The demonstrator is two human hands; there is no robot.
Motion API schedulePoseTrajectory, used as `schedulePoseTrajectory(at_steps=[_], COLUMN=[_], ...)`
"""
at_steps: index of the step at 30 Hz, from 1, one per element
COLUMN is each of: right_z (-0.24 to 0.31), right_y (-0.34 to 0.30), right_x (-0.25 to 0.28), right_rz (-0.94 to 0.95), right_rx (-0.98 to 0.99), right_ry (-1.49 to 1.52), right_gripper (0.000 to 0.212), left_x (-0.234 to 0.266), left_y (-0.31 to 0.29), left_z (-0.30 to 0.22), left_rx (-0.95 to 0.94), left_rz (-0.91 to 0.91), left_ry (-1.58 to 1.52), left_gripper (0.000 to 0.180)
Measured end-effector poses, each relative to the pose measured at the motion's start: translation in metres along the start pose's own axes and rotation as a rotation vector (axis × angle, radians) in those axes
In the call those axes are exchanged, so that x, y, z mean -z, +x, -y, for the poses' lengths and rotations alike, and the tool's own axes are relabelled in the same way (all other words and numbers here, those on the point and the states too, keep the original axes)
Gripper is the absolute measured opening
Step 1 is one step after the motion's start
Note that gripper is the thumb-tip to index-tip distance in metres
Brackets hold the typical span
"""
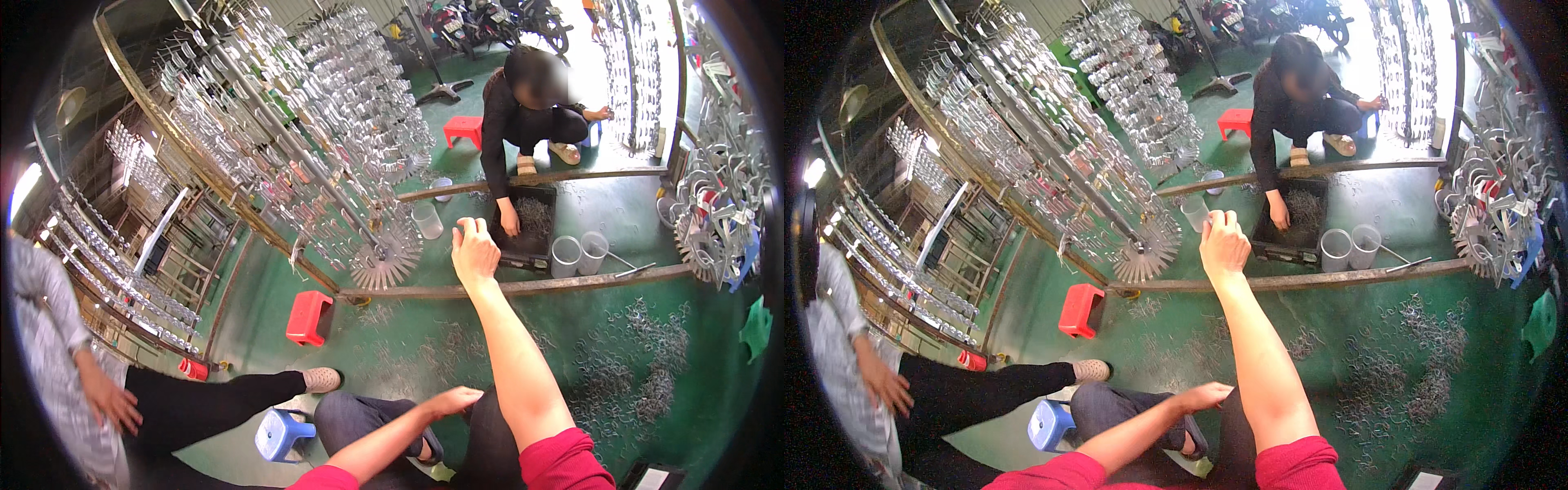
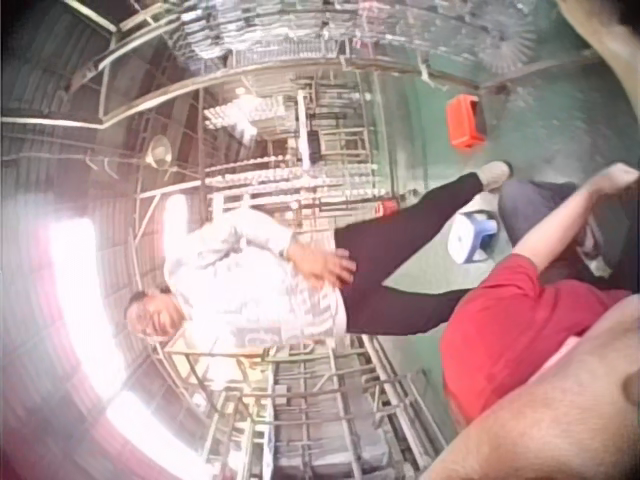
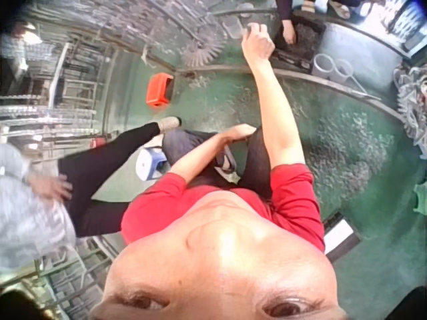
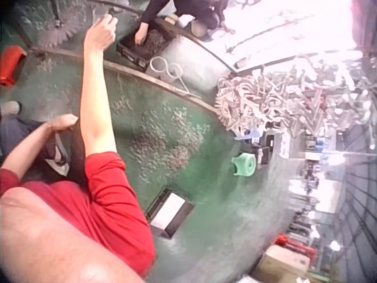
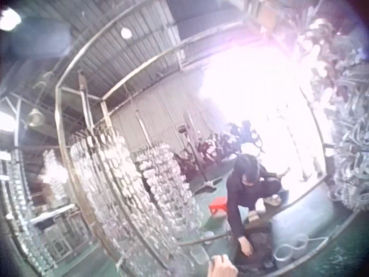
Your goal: The person assembles long strands of metal links onto a circular metal base by hand.
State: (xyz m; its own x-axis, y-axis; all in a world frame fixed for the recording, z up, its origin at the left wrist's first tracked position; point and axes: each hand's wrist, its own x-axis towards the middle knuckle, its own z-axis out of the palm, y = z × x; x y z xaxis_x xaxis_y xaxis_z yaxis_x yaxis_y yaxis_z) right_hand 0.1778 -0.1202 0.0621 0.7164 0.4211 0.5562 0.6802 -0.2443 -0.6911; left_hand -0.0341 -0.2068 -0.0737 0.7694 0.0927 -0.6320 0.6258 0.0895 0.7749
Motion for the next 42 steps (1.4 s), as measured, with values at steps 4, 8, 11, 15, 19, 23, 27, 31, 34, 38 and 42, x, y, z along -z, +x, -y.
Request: schedulePoseTrajectory(at_steps=[4, 8, 11, 15, 19, 23, 27, 31, 34, 38, 42], right_z=[-0.011, -0.014, -0.010, -0.013, -0.016, -0.020, -0.021, -0.020, -0.020, -0.018, -0.013], right_y=[-0.005, -0.007, -0.012, -0.015, -0.024, -0.027, -0.028, -0.030, -0.031, -0.032, -0.032], right_x=[-0.006, -0.013, -0.018, -0.031, -0.046, -0.056, -0.062, -0.065, -0.067, -0.068, -0.065], right_rz=[0.064, 0.125, 0.189, 0.318, 0.452, 0.498, 0.497, 0.504, 0.500, 0.505, 0.526], right_rx=[-0.007, -0.033, -0.058, -0.135, -0.170, -0.165, -0.168, -0.167, -0.161, -0.164, -0.167], right_ry=[-0.079, -0.093, -0.082, -0.065, -0.082, -0.105, -0.122, -0.111, -0.114, -0.115, -0.124], right_gripper=[0.017, 0.016, 0.014, 0.014, 0.013, 0.013, 0.011, 0.010, 0.009, 0.009, 0.009], left_x=[0.050, 0.140, 0.190, 0.228, 0.245, 0.247, 0.254, 0.262, 0.266, 0.274, 0.285], left_y=[-0.024, 0.007, 0.020, 0.038, 0.049, 0.053, 0.042, 0.026, 0.015, 0.005, -0.006], left_z=[-0.056, -0.056, -0.061, -0.068, -0.057, -0.053, -0.038, -0.016, -0.014, -0.008, -0.001], left_rx=[-0.166, -0.539, -0.709, -0.716, -0.719, -0.734, -0.748, -0.740, -0.680, -0.629, -0.551], left_rz=[-0.423, -0.873, -0.991, -1.019, -1.049, -1.067, -0.992, -0.922, -0.879, -0.823, -0.830], left_ry=[-0.593, -1.150, -1.301, -1.526, -1.544, -1.645, -1.501, -1.325, -1.243, -1.167, -1.146], left_gripper=[0.045, 0.072, 0.088, 0.069, 0.036, 0.019, 0.014, 0.016, 0.017, 0.016, 0.015])
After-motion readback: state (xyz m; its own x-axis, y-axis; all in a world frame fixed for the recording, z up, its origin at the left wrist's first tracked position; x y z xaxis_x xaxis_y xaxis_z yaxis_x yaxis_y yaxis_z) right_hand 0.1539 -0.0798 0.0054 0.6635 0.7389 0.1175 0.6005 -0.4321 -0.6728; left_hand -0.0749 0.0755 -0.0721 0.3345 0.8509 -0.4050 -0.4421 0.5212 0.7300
